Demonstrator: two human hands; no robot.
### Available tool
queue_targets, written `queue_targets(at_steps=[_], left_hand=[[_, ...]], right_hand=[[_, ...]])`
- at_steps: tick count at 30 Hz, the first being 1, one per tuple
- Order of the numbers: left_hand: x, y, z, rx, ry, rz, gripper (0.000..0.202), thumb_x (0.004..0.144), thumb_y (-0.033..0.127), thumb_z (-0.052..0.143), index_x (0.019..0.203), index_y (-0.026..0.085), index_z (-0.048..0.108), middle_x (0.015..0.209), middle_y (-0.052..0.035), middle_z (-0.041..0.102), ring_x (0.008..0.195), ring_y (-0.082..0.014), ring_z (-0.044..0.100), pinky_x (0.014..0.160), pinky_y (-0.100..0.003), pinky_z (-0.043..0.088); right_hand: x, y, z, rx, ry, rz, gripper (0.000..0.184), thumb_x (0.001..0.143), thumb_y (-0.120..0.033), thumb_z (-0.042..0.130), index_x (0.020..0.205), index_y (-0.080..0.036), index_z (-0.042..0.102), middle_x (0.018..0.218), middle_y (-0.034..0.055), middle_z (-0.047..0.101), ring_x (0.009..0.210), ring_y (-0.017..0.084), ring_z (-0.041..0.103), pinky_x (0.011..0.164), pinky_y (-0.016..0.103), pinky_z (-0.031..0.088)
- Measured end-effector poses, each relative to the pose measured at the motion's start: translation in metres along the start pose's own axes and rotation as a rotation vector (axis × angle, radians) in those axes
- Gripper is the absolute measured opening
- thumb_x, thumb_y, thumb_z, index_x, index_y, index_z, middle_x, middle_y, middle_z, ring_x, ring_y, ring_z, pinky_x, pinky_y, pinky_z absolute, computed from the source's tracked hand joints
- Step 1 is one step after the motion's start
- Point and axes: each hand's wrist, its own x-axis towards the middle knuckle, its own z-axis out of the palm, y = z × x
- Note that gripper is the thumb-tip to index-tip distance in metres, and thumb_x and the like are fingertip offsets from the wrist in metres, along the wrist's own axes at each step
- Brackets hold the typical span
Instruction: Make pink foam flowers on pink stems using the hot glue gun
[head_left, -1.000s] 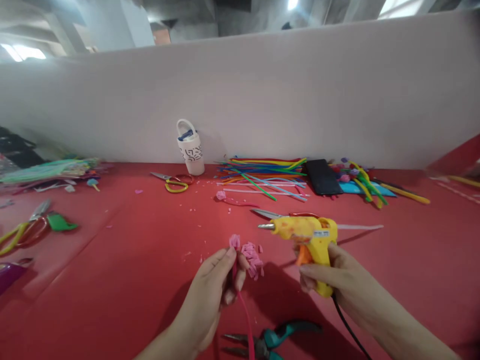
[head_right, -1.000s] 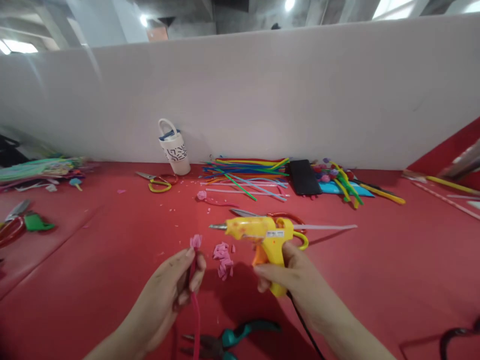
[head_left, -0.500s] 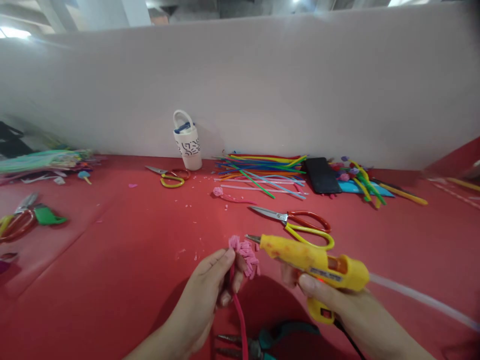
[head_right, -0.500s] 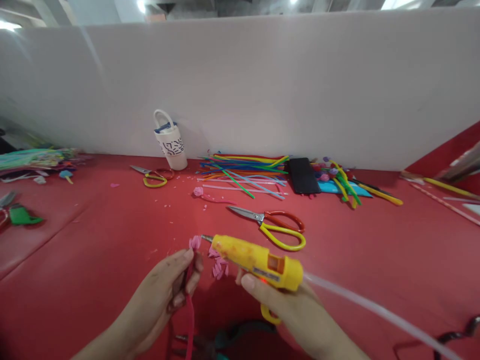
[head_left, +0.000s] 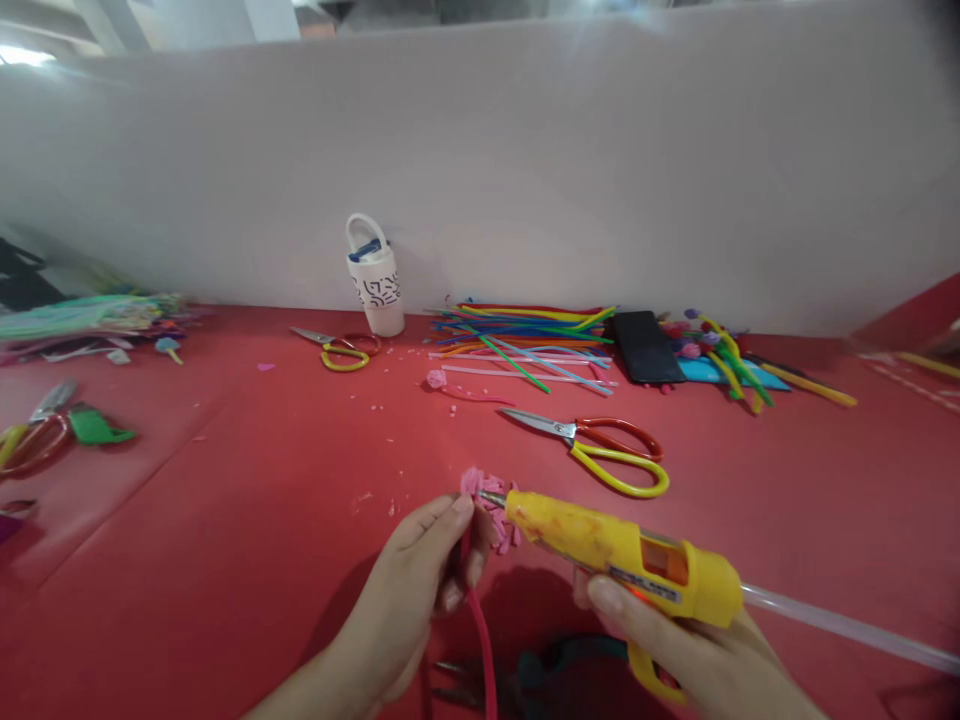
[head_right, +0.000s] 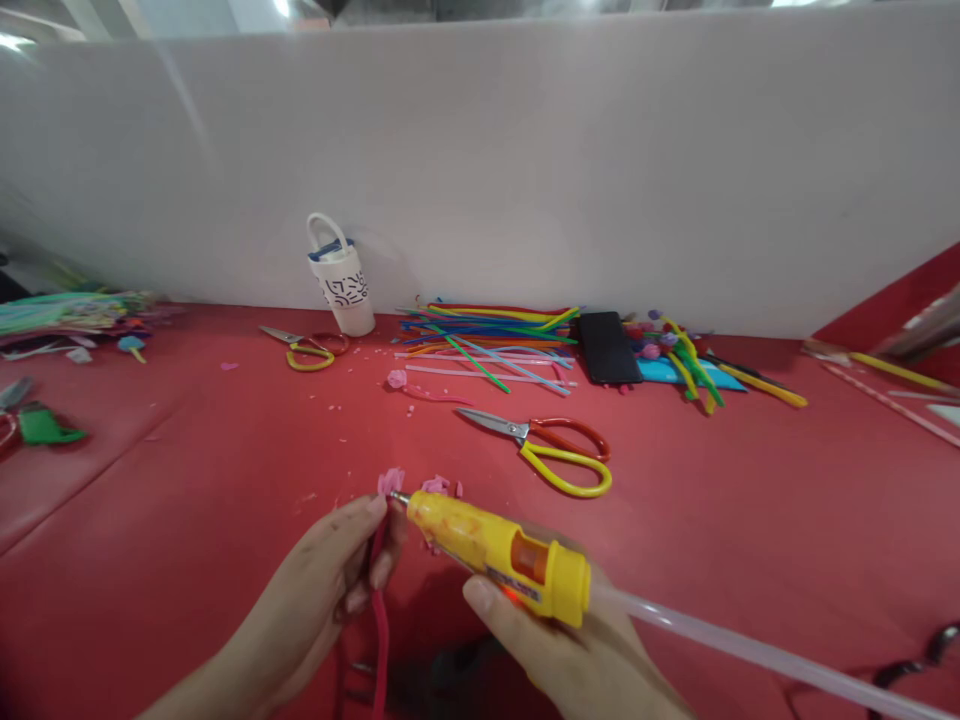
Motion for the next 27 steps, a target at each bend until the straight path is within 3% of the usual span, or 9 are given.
queue_targets(at_steps=[5,13,19,27], left_hand=[[-0.0006,-0.001,-0.0006,-0.014,-0.004,-0.012,0.029,0.085,0.039,0.049,0.071,0.016,0.06,0.051,0.0054,0.048,0.041,-0.0046,0.03,0.039,-0.017,0.019],[-0.0011,-0.0012,0.0002,-0.003,-0.013,-0.016,0.03,0.085,0.04,0.049,0.072,0.015,0.061,0.049,0.0054,0.047,0.041,-0.0045,0.03,0.039,-0.017,0.019],[-0.0008,-0.0006,0.0001,-0.003,-0.019,-0.017,0.03,0.084,0.04,0.049,0.072,0.015,0.061,0.049,0.0052,0.047,0.041,-0.0045,0.031,0.039,-0.017,0.02],[-0.0017,0.0008,0.0013,-0.005,-0.02,-0.022,0.03,0.085,0.039,0.049,0.07,0.015,0.061,0.049,0.0053,0.046,0.04,-0.0045,0.03,0.038,-0.017,0.018]], right_hand=[[0.0,-0.0026,0.0036,0.02,0.037,-0.045,0.021,0.068,-0.044,0.063,0.075,-0.024,0.068,0.067,0.0013,0.07,0.062,0.021,0.065,0.059,0.027,0.056],[0.0006,-0.0025,0.0055,0.035,0.015,-0.036,0.02,0.069,-0.042,0.062,0.076,-0.024,0.067,0.064,-0.001,0.068,0.057,0.018,0.064,0.055,0.024,0.055],[0.0017,-0.0001,0.0053,0.071,-0.025,-0.047,0.027,0.071,-0.044,0.062,0.087,-0.024,0.07,0.067,0.0,0.069,0.065,0.019,0.064,0.06,0.025,0.055],[0.0007,0.0046,0.0024,0.038,-0.027,-0.016,0.022,0.07,-0.045,0.063,0.072,-0.023,0.064,0.062,0.0008,0.066,0.058,0.019,0.062,0.054,0.027,0.054]])
